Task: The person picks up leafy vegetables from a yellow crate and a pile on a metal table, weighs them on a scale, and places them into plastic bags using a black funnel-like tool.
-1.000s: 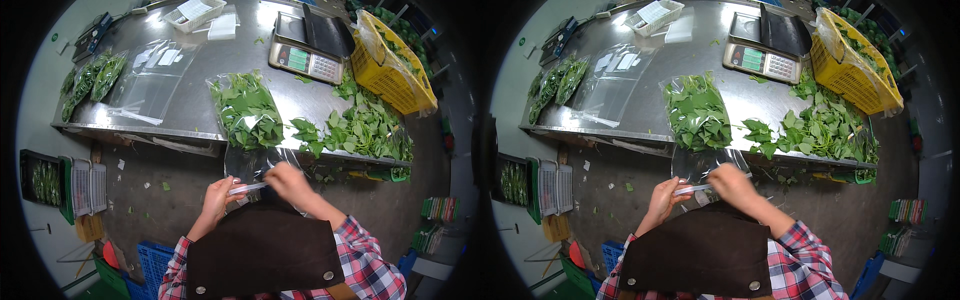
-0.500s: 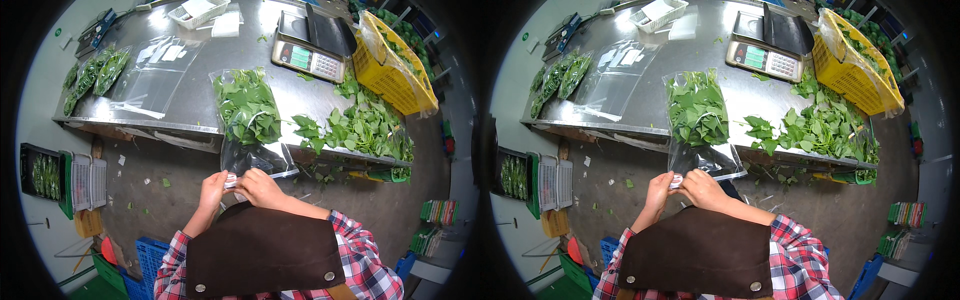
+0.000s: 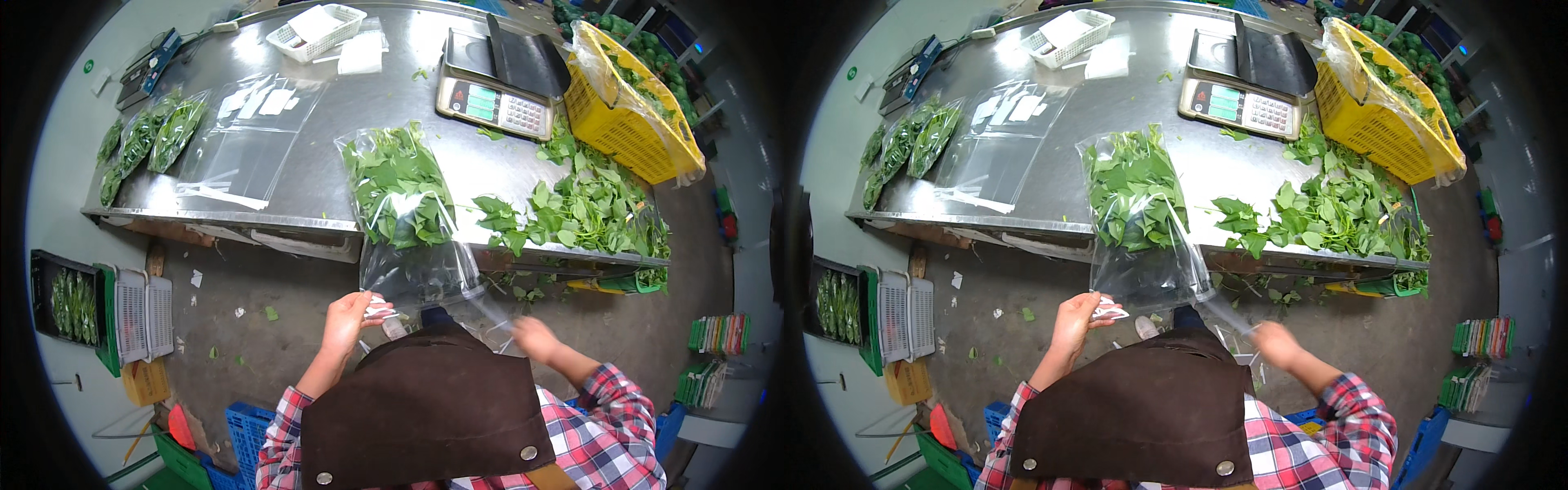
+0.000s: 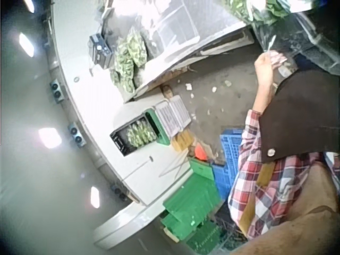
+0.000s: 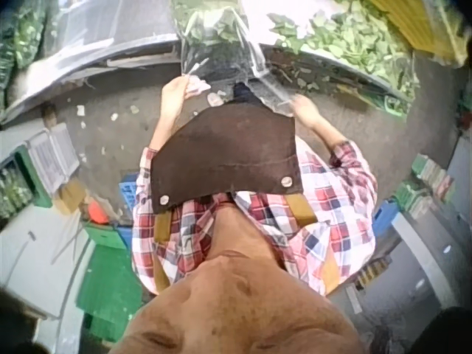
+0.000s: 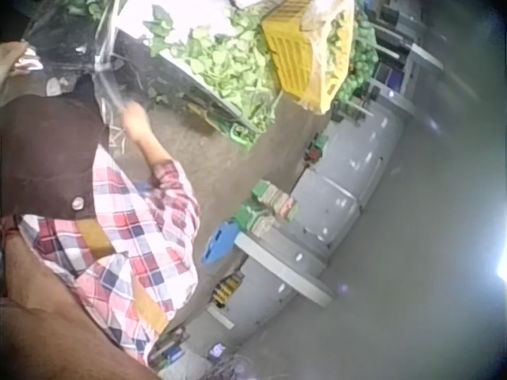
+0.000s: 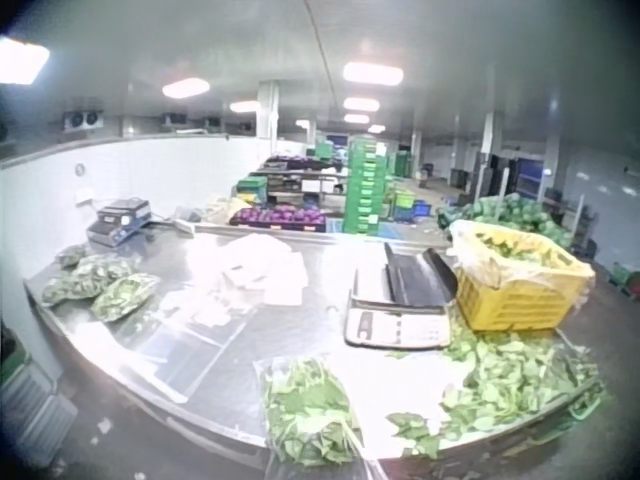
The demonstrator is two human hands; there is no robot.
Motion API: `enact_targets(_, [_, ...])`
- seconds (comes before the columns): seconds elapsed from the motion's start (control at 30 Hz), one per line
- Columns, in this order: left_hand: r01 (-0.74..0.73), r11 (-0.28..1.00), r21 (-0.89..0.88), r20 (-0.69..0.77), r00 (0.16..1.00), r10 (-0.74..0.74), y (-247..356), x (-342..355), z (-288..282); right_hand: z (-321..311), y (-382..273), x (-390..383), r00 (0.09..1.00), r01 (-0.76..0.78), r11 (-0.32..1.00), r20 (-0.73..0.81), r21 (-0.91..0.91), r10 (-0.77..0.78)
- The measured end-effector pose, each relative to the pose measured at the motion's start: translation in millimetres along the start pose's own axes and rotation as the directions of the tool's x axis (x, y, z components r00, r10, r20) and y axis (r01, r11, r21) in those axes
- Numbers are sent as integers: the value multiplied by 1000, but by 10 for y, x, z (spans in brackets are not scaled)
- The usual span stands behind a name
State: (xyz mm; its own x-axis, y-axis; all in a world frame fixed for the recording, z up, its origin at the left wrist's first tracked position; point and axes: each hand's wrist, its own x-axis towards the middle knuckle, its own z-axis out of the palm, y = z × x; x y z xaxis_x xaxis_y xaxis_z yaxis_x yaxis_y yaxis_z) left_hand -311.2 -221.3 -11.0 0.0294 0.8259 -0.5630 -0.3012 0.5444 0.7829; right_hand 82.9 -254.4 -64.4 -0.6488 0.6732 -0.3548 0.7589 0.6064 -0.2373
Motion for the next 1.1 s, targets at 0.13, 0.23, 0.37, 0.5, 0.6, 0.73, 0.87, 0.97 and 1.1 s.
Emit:
enact_targets(0.13, [108,969,222,135,981,-140,277,41,-287,349,507,-858,769,-417,883,435,-215,469])
enact_targets(0.23, [-228,785,576,44,967,249,388,232,-566,109,409,-950,602,-682,723,477,-109,640])
enact_targets(0.37, [-277,-296,914,404,553,729,403,464,-337,-743,84,552,856,-119,993,-507,-6,100])
enact_targets(0.5, [-513,-644,567,822,396,408,261,501,-367,-1117,-126,1306,852,268,892,-344,-363,-396])
enact_targets(0.6, [-608,-532,589,808,458,371,350,498,-218,-1126,19,1595,802,430,834,-277,-346,-529])
enact_targets(0.73, [-614,120,780,573,779,254,378,615,-343,-1096,214,1735,946,301,717,-292,629,-142])
enact_targets(0.87, [-450,733,510,308,891,333,538,713,-283,-1156,208,1789,967,218,451,-255,866,21])
enact_targets(0.97, [-542,687,484,219,835,504,568,727,-124,-1236,288,1857,967,235,372,-253,898,2])
enact_targets(1.1, [-536,793,290,-26,824,567,578,775,203,-1380,413,1920,992,123,115,-119,986,-38])
